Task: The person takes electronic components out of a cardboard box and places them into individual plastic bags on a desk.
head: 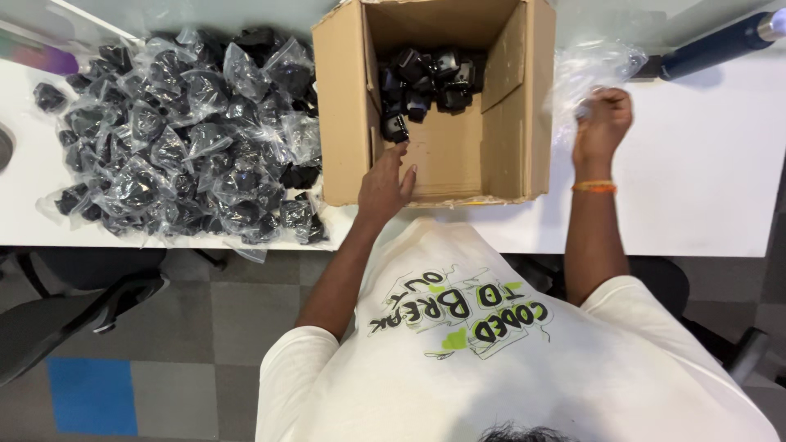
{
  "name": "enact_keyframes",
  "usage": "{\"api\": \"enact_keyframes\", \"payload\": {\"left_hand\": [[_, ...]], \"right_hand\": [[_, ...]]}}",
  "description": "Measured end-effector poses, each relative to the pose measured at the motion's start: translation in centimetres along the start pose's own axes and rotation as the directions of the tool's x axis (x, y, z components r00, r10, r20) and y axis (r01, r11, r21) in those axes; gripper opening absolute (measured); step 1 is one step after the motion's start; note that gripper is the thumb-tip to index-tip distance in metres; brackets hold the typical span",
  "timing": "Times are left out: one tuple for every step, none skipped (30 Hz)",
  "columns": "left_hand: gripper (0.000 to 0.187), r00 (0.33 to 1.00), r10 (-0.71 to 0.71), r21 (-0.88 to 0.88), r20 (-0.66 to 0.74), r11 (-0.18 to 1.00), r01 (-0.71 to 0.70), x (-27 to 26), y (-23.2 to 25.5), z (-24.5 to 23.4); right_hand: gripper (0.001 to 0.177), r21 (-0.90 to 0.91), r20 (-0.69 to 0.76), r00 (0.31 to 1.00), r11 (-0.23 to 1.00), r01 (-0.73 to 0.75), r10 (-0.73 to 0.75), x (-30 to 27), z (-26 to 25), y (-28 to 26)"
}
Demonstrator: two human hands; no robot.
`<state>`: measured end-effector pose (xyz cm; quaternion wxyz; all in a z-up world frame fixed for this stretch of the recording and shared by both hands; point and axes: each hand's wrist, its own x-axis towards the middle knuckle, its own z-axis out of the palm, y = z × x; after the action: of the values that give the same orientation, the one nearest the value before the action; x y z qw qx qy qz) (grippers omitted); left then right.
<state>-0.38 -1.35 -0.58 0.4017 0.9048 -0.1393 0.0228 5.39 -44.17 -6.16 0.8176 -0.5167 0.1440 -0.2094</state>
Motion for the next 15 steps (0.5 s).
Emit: {"api": "enact_keyframes", "payload": {"left_hand": [[0.046, 1.0, 0.003, -0.002, 0.0, 1.0, -0.003, -0.1, 0.0, 0.0], [0.044, 1.0, 0.007, -0.002, -0.012, 1.0, -0.007, -0.1, -0.1, 0.1], [0.041, 1.0, 0.01, -0.003, -0.025, 1.0, -0.01, -0.2, -0.1, 0.2], [0.041, 1.0, 0.012, -0.002, -0.026, 1.0, -0.012, -0.2, -0.2, 0.2], [0.04, 1.0, 0.016, 0.011, -0.024, 1.0, -0.016, -0.1, -0.2, 0.2], [0.039, 1.0, 0.02, 0.025, -0.023, 0.999, -0.02, -0.1, -0.2, 0.2], [0.039, 0.999, 0.023, 0.026, -0.024, 0.999, -0.022, -0.1, -0.2, 0.2], [0.038, 0.999, 0.015, 0.02, -0.029, 1.0, -0.014, -0.1, -0.2, 0.3], [0.037, 0.999, 0.007, 0.015, -0.034, 1.0, -0.007, -0.1, -0.1, 0.3], [0.037, 0.999, 0.007, 0.016, -0.038, 1.0, -0.006, -0.1, 0.0, 0.4], [0.035, 0.997, 0.027, 0.005, -0.066, 1.0, -0.027, -0.2, 0.0, 0.4], [0.033, 0.994, 0.039, -0.001, -0.099, 0.999, -0.039, -0.4, 0.0, 0.3], [0.033, 0.994, 0.03, 0.004, -0.109, 1.0, -0.029, -0.4, 0.0, 0.4], [0.028, 0.98, 0.05, 0.014, -0.195, 0.999, -0.048, -0.4, 0.0, 0.6], [0.024, 0.958, 0.072, 0.028, -0.279, 0.997, -0.067, -0.6, -0.2, 0.6]], "right_hand": [[0.016, -0.015, -0.111, 0.994, 1.0, 0.013, -0.015, 1.2, -1.5, -0.1], [0.016, -0.017, -0.111, 0.994, 1.0, 0.016, -0.018, 2.1, -2.8, 0.0], [0.015, -0.151, -0.226, 0.974, 0.987, -0.055, 0.019, 2.9, -3.9, 0.3], [0.017, -0.269, -0.34, 0.939, 0.953, -0.14, 0.042, 3.6, -4.5, 0.7], [0.017, -0.268, -0.34, 0.94, 0.954, -0.138, 0.041, 4.3, -4.7, 1.1], [0.016, -0.291, -0.314, 0.946, 0.939, -0.182, 0.086, 4.9, -4.6, 1.4], [0.016, -0.316, -0.288, 0.949, 0.922, -0.224, 0.132, 5.2, -4.6, 1.4], [0.016, -0.316, -0.287, 0.949, 0.922, -0.222, 0.131, 5.3, -4.6, 1.3], [0.013, -0.286, -0.253, 0.936, 0.906, -0.313, 0.243, 5.8, -4.3, 1.1], [0.011, -0.26, -0.215, 0.91, 0.878, -0.403, 0.354, 6.1, -4.1, 1.1], [0.011, -0.26, -0.211, 0.911, 0.878, -0.402, 0.354, 6.3, -3.8, 1.3], [0.01, -0.416, -0.184, 0.95, 0.856, -0.306, 0.251, 6.8, -3.0, 1.9], [0.01, -0.557, -0.142, 0.979, 0.806, -0.202, 0.147, 7.2, -2.5, 2.2], [0.01, -0.558, -0.123, 0.979, 0.804, -0.204, 0.163, 7.2, -1.9, 2.3], [0.01, -0.634, -0.045, 0.998, 0.773, -0.003, -0.033, 6.9, -0.9, 2.3]]}}
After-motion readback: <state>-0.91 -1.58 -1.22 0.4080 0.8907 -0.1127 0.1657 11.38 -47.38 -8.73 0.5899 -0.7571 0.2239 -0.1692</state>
